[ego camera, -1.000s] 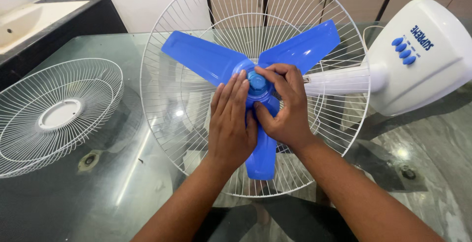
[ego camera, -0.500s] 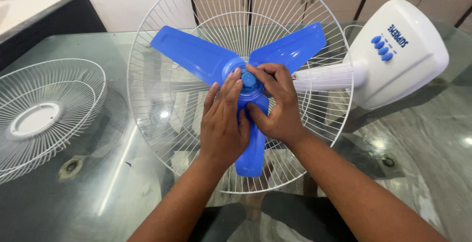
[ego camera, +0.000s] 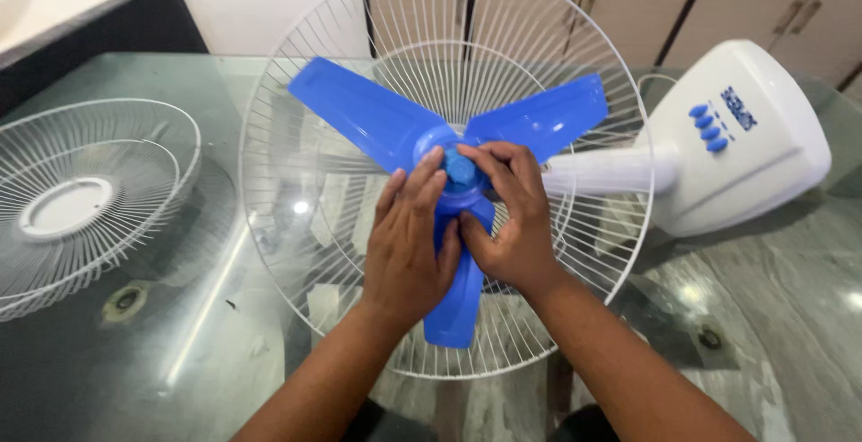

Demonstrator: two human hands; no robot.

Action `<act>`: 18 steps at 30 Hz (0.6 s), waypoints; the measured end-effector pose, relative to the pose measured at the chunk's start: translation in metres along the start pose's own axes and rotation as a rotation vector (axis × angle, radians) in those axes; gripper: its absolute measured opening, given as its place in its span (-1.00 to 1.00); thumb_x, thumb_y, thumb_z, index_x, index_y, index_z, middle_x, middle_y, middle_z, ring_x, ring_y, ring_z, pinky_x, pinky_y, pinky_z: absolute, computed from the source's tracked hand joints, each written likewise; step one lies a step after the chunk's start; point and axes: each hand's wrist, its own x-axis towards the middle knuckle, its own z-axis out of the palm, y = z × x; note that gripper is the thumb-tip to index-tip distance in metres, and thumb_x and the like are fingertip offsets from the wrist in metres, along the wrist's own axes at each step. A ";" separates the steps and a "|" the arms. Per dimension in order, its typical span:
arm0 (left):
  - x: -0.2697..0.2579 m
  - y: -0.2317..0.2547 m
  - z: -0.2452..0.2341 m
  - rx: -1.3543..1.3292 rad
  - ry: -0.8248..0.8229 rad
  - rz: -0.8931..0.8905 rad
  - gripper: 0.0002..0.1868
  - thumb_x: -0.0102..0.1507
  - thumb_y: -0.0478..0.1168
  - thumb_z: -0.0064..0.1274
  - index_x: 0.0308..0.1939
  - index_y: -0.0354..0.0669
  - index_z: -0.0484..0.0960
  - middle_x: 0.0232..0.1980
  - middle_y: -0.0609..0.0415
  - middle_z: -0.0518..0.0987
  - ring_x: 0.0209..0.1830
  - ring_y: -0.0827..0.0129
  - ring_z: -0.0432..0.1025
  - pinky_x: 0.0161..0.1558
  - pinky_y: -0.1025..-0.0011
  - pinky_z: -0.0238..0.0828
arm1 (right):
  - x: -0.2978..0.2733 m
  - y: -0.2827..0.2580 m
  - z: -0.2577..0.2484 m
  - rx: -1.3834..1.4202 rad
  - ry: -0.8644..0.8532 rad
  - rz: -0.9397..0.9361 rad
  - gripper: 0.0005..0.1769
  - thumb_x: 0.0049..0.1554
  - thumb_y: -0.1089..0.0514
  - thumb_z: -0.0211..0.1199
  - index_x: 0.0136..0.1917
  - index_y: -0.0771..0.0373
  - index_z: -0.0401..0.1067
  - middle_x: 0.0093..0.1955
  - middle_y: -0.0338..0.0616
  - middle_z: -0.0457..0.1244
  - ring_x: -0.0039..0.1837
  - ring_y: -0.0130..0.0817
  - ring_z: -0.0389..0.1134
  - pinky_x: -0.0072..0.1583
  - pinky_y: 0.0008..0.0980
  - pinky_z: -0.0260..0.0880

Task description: The person removes the front grill of a table fan, then unscrews the central nut to detach the fan blades from the motor shaft. The grill and nut are placed on the table, and the blades are lifted away from the fan body.

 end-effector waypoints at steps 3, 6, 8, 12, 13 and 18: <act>0.002 0.002 0.002 0.029 -0.003 -0.001 -0.39 0.28 -0.37 0.07 0.40 -0.25 0.23 0.54 -0.18 0.32 0.56 0.05 0.28 0.60 0.05 0.01 | 0.003 -0.003 0.002 0.004 0.036 -0.027 -0.27 -0.10 0.38 0.30 0.38 0.23 0.40 0.29 -0.02 0.17 0.29 -0.20 0.28 0.25 -0.33 0.38; -0.002 -0.001 0.007 0.033 0.004 0.001 -0.37 0.30 -0.38 0.07 0.43 -0.23 0.21 0.56 -0.15 0.31 0.59 0.07 0.26 0.62 0.06 0.00 | -0.001 0.002 0.002 0.017 0.037 -0.028 -0.28 -0.11 0.38 0.29 0.37 0.23 0.40 0.29 -0.01 0.16 0.26 -0.23 0.29 0.24 -0.33 0.39; -0.005 -0.002 0.008 0.030 -0.007 0.003 -0.36 0.32 -0.39 0.07 0.45 -0.25 0.19 0.56 -0.16 0.30 0.59 0.07 0.24 0.62 0.05 -0.02 | 0.001 0.008 0.003 0.001 0.038 -0.009 -0.31 -0.10 0.38 0.31 0.34 0.24 0.41 0.29 -0.04 0.19 0.22 -0.25 0.29 0.18 -0.35 0.37; -0.003 0.000 0.007 0.041 -0.017 -0.005 -0.36 0.31 -0.39 0.07 0.45 -0.24 0.19 0.56 -0.15 0.29 0.60 0.08 0.23 0.62 0.05 -0.04 | -0.003 0.006 0.003 0.004 0.059 -0.015 -0.38 -0.08 0.37 0.35 0.28 0.25 0.40 0.33 -0.04 0.20 0.21 -0.29 0.29 0.14 -0.38 0.35; -0.002 0.001 0.007 0.044 -0.014 -0.003 -0.36 0.31 -0.39 0.07 0.45 -0.24 0.19 0.56 -0.15 0.29 0.60 0.08 0.23 0.62 0.05 -0.04 | -0.001 0.007 0.003 0.008 0.068 -0.027 -0.38 -0.08 0.37 0.36 0.28 0.25 0.39 0.34 -0.05 0.20 0.21 -0.28 0.29 0.15 -0.37 0.35; -0.004 -0.001 0.005 0.040 -0.034 -0.012 -0.37 0.31 -0.40 0.03 0.44 -0.27 0.21 0.57 -0.16 0.29 0.61 0.07 0.22 0.62 0.05 -0.05 | -0.007 0.010 0.004 0.004 0.065 -0.035 -0.39 -0.05 0.36 0.37 0.28 0.21 0.35 0.43 -0.07 0.23 0.11 -0.36 0.29 0.14 -0.40 0.37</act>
